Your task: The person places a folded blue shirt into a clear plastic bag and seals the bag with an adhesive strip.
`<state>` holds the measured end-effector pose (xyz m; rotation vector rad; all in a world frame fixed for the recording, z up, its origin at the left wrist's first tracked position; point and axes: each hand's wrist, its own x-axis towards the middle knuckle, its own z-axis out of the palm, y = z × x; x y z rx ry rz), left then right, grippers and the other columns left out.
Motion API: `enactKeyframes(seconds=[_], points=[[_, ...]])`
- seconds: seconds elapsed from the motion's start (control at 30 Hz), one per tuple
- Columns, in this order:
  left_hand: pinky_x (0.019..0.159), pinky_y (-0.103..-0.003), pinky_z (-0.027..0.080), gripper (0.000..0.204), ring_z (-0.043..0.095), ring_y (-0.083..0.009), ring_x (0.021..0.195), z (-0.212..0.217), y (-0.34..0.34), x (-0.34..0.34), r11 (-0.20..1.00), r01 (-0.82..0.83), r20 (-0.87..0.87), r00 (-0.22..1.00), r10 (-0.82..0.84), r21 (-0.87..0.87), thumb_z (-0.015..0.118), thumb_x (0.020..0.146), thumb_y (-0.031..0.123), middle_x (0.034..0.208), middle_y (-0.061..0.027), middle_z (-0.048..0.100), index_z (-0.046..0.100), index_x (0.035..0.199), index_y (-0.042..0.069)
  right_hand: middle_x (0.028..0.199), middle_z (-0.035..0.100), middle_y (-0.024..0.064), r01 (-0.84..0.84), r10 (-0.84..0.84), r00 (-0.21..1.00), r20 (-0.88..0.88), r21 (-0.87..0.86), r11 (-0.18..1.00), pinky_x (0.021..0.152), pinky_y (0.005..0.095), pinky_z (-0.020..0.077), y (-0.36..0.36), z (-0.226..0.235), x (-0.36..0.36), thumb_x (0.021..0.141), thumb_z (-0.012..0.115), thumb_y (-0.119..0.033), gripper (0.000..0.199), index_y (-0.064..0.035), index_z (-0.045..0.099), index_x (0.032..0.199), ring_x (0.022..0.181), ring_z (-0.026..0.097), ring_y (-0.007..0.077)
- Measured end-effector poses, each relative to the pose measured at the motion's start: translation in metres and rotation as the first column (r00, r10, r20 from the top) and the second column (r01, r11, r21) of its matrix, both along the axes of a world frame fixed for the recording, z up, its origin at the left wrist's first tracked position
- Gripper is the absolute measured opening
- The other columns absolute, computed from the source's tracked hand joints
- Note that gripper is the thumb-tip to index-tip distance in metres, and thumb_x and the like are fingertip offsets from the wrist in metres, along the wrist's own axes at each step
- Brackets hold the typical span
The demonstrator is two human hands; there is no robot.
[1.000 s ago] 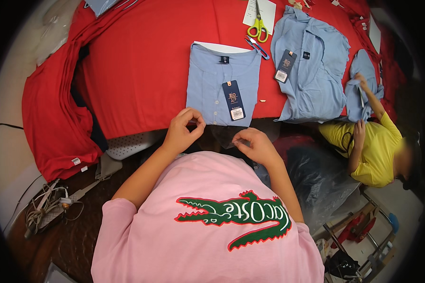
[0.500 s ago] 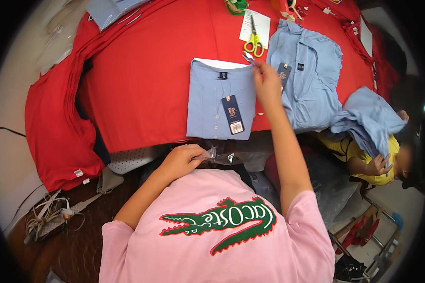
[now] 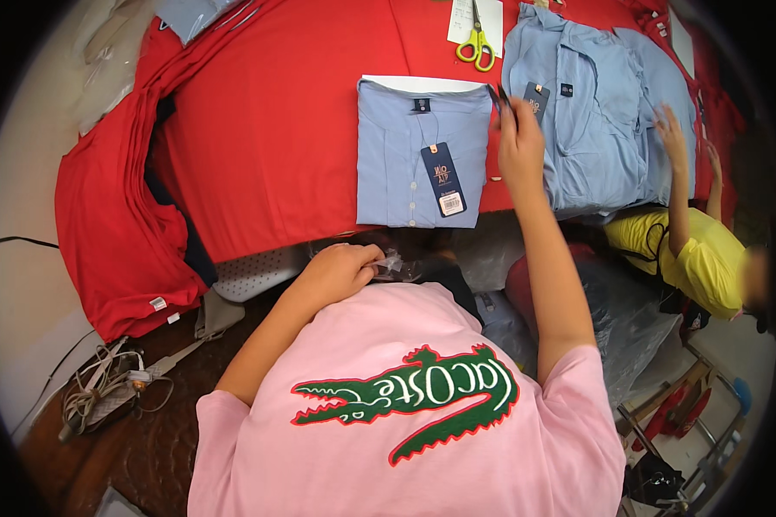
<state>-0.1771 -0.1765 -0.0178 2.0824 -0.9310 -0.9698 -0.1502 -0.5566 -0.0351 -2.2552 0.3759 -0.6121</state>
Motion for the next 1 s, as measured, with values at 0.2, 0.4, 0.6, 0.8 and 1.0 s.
enactKeyframes(seconds=[0.2, 0.4, 0.6, 0.8, 1.0], points=[[0.078, -0.054, 0.056, 0.023, 0.073, -0.0420, 0.087, -0.025, 0.004, -0.003, 0.997, 0.069, 0.062, 0.996, -0.071, 0.039, 0.066, 0.094, 0.014, 0.090, -0.0216, 0.075, 0.075, 0.114, 0.008, 0.087, 0.066, 0.0022, 0.069, 0.108, 0.946, -0.307, 0.513, 0.856, 0.069, 0.0296, 0.0499, 0.119, 0.009, -0.140, 0.107, 0.072, -0.020, 0.023, -0.0013, 0.068, 0.120, 0.076, 0.057, 0.0095], [0.073, -0.055, 0.056, 0.016, 0.073, -0.0430, 0.081, -0.029, -0.003, -0.002, 0.973, 0.202, 0.072, 0.975, -0.211, 0.109, 0.068, 0.093, 0.015, 0.084, -0.0227, 0.073, 0.073, 0.105, 0.006, 0.098, 0.075, 0.0165, -0.061, 0.166, 0.932, -0.321, 0.314, 0.948, 0.071, 0.0419, 0.0575, 0.152, -0.026, -0.169, 0.102, 0.079, -0.024, 0.027, -0.0044, 0.067, 0.116, 0.082, 0.074, 0.0332], [0.073, -0.055, 0.056, 0.015, 0.073, -0.0431, 0.081, -0.027, -0.002, -0.001, 0.963, 0.229, 0.068, 0.968, -0.240, 0.139, 0.068, 0.092, 0.014, 0.084, -0.0233, 0.073, 0.072, 0.103, 0.005, 0.097, 0.075, 0.0191, -0.152, 0.198, 0.940, -0.276, 0.180, 0.972, 0.069, 0.0495, 0.0581, 0.155, -0.047, -0.162, 0.104, 0.075, -0.025, 0.026, -0.0062, 0.063, 0.117, 0.086, 0.075, 0.0423], [0.073, -0.054, 0.057, 0.019, 0.073, -0.0426, 0.080, -0.026, 0.003, -0.001, 0.958, 0.228, 0.056, 0.969, -0.241, 0.171, 0.068, 0.092, 0.015, 0.085, -0.0232, 0.074, 0.074, 0.107, 0.005, 0.093, 0.073, 0.0211, -0.122, 0.188, 0.946, -0.265, 0.247, 0.961, 0.067, 0.0496, 0.0568, 0.159, -0.053, -0.163, 0.106, 0.074, -0.024, 0.024, -0.0050, 0.062, 0.114, 0.083, 0.073, 0.0441], [0.074, -0.054, 0.057, 0.021, 0.074, -0.0425, 0.080, -0.024, 0.003, 0.000, 0.959, 0.222, 0.054, 0.971, -0.235, 0.177, 0.068, 0.092, 0.015, 0.085, -0.0229, 0.074, 0.075, 0.109, 0.006, 0.092, 0.072, 0.0218, -0.096, 0.196, 0.945, -0.263, 0.351, 0.932, 0.069, 0.0483, 0.0555, 0.159, -0.051, -0.163, 0.106, 0.073, -0.023, 0.023, -0.0033, 0.063, 0.112, 0.083, 0.072, 0.0440]])
